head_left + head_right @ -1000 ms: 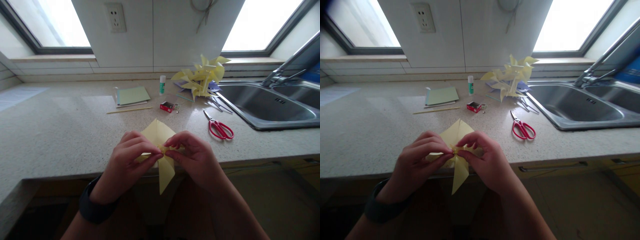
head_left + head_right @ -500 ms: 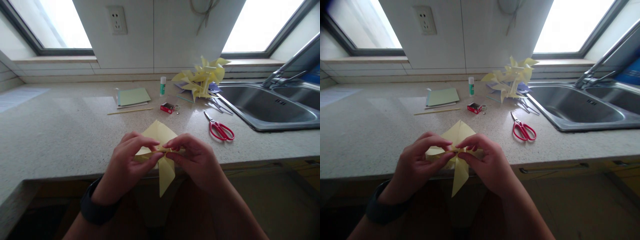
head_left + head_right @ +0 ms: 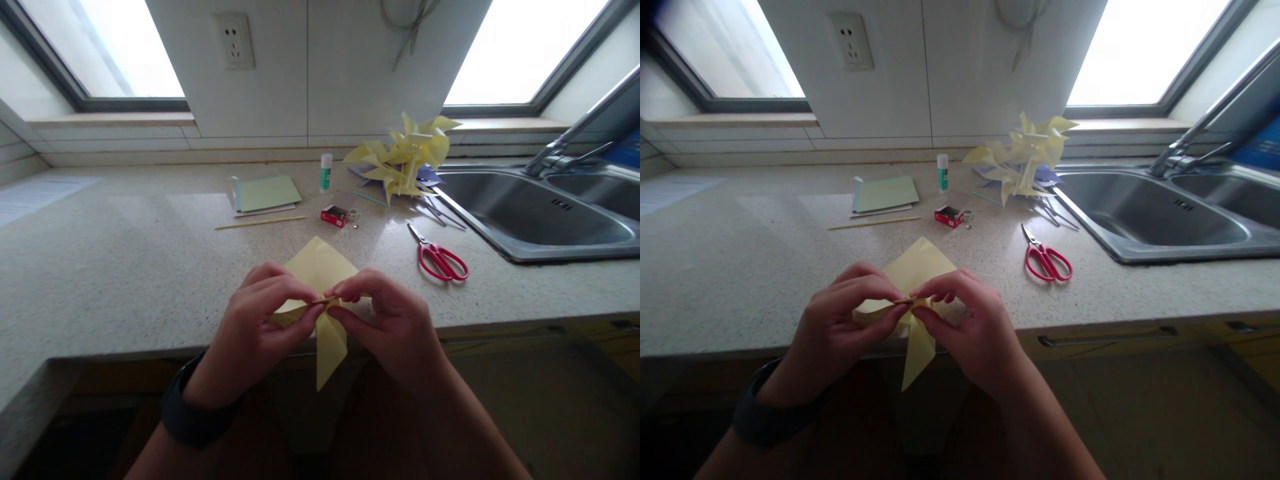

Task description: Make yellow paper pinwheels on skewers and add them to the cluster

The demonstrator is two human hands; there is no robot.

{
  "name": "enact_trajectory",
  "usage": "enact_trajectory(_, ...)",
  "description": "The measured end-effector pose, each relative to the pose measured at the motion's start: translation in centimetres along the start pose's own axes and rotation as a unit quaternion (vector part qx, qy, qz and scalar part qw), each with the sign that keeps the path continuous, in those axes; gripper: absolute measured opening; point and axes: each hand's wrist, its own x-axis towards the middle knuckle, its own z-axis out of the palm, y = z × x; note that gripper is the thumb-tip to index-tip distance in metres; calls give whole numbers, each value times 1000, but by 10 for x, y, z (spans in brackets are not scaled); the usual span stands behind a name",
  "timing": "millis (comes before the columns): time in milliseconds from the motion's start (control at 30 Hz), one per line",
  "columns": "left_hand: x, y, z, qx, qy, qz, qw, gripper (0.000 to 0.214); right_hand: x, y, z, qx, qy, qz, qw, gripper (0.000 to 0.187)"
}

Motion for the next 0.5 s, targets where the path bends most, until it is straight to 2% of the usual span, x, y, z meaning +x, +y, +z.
enact_trajectory(167,1,0,0,3,3,25,1000,9,-1,-5,-1,-17,-6,-6,1000,15)
enact_trajectory(267,0,0,0,9,8,33,999,10,3,-11,-6,-18,17,9,1000,9)
enact_trajectory(400,-1,2,0,38,12,56,998,15,22,-18,-19,-74,78,34,994,9)
enact_trajectory(500,-3,3,1,71,8,72,995,15,42,-18,-26,-156,82,84,981,14)
